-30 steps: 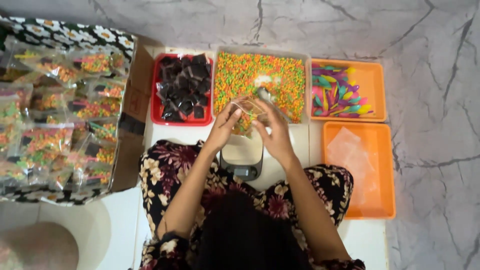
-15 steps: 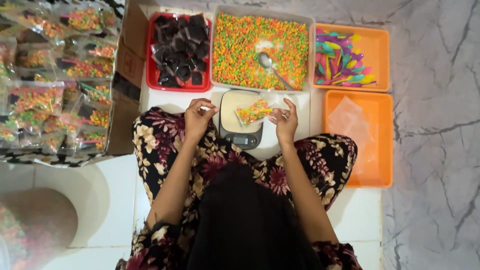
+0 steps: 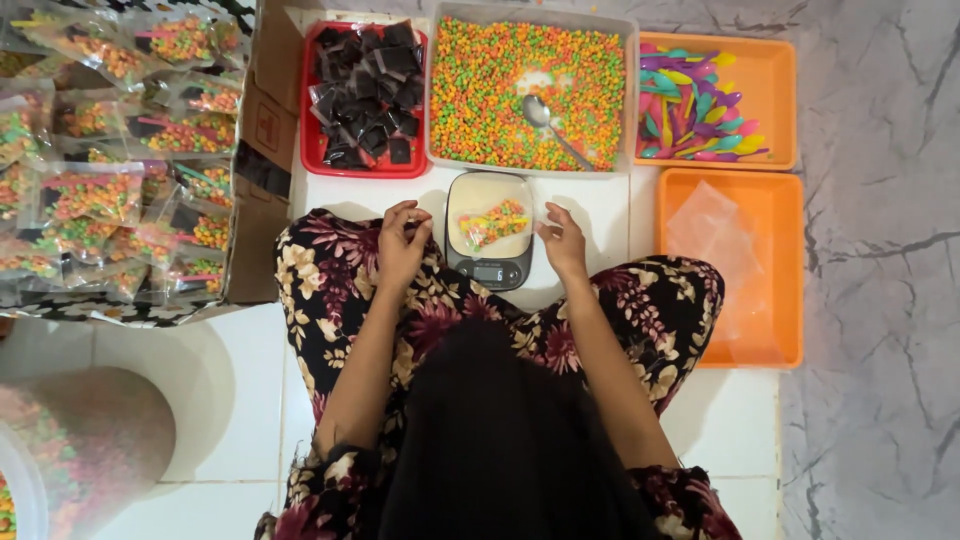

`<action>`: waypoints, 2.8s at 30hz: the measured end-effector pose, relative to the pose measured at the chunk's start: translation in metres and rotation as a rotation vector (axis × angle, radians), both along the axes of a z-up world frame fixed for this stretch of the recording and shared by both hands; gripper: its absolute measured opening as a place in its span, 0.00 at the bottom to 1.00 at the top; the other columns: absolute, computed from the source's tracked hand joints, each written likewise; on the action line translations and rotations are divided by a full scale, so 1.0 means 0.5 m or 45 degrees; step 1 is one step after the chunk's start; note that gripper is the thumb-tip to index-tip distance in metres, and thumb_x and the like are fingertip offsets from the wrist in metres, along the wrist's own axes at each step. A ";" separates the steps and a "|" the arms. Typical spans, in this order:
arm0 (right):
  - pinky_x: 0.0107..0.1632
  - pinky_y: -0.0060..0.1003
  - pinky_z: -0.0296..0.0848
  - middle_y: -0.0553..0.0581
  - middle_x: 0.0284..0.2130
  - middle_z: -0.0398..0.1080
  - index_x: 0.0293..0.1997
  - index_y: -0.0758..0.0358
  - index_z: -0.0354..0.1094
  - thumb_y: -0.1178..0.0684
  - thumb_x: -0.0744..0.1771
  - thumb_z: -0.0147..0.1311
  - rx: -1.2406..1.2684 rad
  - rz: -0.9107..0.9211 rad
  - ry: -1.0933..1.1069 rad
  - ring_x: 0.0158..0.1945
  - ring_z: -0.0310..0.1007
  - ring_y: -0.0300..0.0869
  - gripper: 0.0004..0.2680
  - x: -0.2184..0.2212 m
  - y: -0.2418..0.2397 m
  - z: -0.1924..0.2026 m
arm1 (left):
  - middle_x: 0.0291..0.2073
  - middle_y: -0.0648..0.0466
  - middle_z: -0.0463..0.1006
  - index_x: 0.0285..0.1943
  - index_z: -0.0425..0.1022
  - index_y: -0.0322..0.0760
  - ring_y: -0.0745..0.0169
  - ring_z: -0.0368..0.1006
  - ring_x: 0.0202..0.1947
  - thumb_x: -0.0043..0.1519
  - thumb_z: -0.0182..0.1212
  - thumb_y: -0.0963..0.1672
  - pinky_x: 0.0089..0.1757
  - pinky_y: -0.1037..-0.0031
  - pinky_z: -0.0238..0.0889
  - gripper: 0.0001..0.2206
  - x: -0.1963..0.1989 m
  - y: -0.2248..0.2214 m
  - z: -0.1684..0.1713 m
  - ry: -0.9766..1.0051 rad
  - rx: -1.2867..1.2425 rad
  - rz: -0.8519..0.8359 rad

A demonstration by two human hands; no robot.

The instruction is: A person is manually bagging small colorful beads and other items into plastic bags and weighing them on a scale.

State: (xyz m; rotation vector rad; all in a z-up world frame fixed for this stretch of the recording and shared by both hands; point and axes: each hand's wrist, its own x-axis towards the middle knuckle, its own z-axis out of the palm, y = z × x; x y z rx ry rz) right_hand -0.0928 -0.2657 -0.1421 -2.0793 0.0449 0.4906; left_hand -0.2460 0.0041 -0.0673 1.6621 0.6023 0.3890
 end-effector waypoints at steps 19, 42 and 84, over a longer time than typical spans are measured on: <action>0.59 0.49 0.76 0.64 0.59 0.70 0.62 0.52 0.71 0.53 0.69 0.60 0.075 -0.240 -0.023 0.60 0.73 0.55 0.14 0.022 -0.033 -0.005 | 0.56 0.47 0.74 0.33 0.75 0.35 0.40 0.72 0.58 0.60 0.62 0.35 0.51 0.62 0.70 0.06 -0.002 -0.004 -0.003 0.085 0.184 -0.072; 0.54 0.46 0.77 0.60 0.48 0.78 0.49 0.54 0.79 0.49 0.61 0.71 -0.086 0.043 0.095 0.52 0.78 0.55 0.13 0.044 0.011 0.004 | 0.58 0.40 0.71 0.51 0.80 0.39 0.35 0.71 0.58 0.63 0.61 0.39 0.52 0.58 0.73 0.09 0.028 0.011 -0.063 0.187 -0.056 0.021; 0.41 0.36 0.78 0.61 0.38 0.80 0.46 0.61 0.78 0.61 0.65 0.65 0.316 0.225 -0.486 0.39 0.80 0.44 0.07 0.188 0.436 0.367 | 0.37 0.55 0.72 0.37 0.76 0.45 0.50 0.69 0.45 0.56 0.72 0.44 0.46 0.63 0.64 0.08 0.466 0.347 -0.087 0.378 0.612 0.413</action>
